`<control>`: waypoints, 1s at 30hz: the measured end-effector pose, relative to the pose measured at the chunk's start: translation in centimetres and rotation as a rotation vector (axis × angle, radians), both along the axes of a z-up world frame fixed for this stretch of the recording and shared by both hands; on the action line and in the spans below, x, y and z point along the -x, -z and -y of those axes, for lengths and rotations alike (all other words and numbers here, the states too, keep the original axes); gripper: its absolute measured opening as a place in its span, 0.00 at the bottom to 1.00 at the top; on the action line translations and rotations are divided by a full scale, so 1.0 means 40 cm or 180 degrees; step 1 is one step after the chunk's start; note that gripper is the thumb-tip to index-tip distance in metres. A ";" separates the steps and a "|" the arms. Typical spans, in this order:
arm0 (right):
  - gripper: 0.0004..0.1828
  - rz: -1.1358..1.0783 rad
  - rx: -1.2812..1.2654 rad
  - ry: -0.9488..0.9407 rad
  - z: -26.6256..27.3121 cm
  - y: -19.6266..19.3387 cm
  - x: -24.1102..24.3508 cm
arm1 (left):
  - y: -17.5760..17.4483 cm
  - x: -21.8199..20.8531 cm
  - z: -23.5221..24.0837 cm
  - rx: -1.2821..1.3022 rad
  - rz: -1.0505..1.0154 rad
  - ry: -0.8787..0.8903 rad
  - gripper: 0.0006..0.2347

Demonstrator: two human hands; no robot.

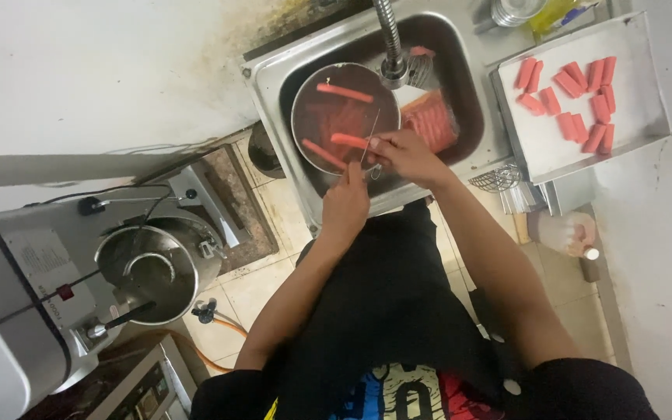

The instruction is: The person cuts sausages into smaller pieces using a knife over a sink. They pick up sausages from a pot of water, slice them, and place the cut pieces onto a metal tray.

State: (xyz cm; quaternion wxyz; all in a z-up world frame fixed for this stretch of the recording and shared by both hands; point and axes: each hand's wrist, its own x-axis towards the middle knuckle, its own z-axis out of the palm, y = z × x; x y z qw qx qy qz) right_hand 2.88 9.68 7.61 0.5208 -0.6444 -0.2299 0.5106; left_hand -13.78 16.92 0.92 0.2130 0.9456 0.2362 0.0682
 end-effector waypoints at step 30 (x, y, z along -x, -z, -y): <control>0.12 0.0823 0.1053 0.0503 0.173 -0.044 -0.027 | -0.067 -0.078 -0.122 0.4329 0.1580 -0.0061 0.12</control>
